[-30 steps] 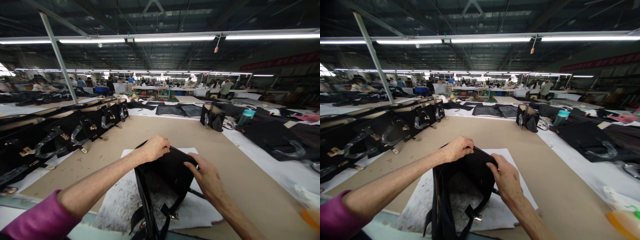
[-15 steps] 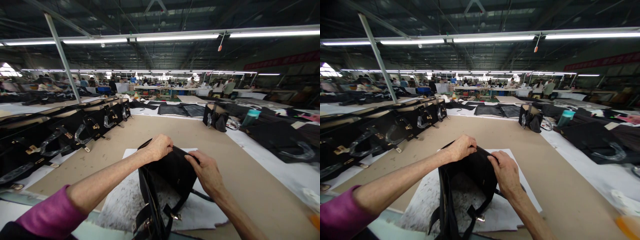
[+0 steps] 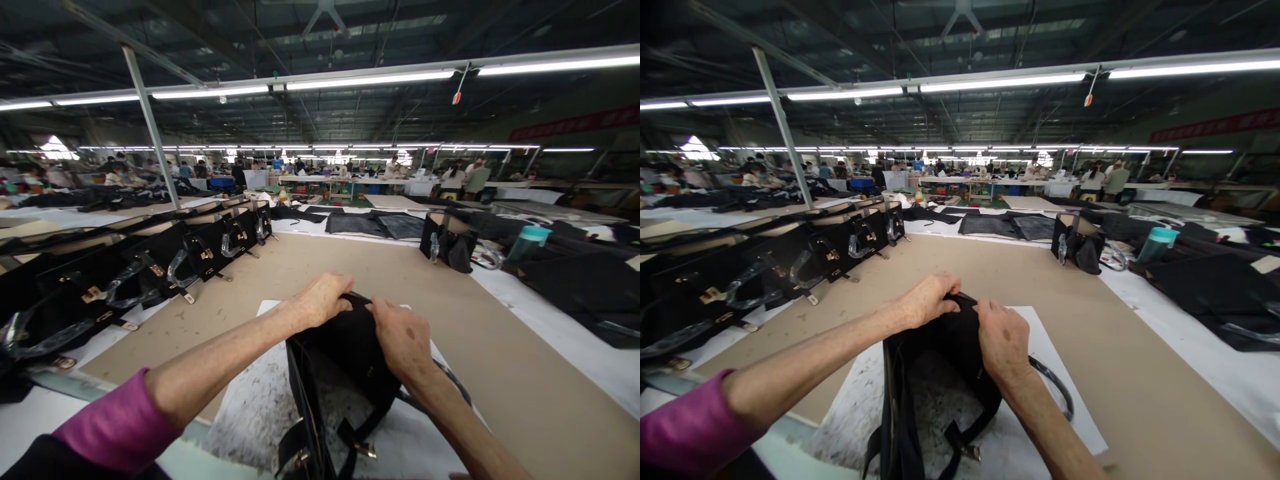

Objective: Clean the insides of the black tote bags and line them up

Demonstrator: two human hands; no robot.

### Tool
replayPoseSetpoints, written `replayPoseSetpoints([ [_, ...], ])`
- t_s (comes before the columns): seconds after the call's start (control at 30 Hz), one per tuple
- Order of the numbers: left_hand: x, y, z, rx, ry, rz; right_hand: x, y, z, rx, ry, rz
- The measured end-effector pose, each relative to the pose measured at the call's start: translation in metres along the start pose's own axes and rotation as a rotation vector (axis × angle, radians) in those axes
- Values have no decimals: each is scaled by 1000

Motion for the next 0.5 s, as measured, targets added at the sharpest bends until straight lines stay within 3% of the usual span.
replayPoseSetpoints([
  [0.1,-11,-21,-9,14,43,-63,2,7,6,46,-10,-43],
  [0.23,-19,-42,-2,-67,-101,-92,6,12,5,83,21,-99],
  [0.5,-17,-41,1,-273,-177,-115,6,14,11,134,-11,-117],
])
Point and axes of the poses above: each hand's wrist, its own x-axis towards the middle knuckle, its own z-axis out of the palm, y = z × x, the point moved 7 cm from there along x, towards the middle knuckle, and after that the axes turned 2 degrees about -z, right-handed, at the moved point
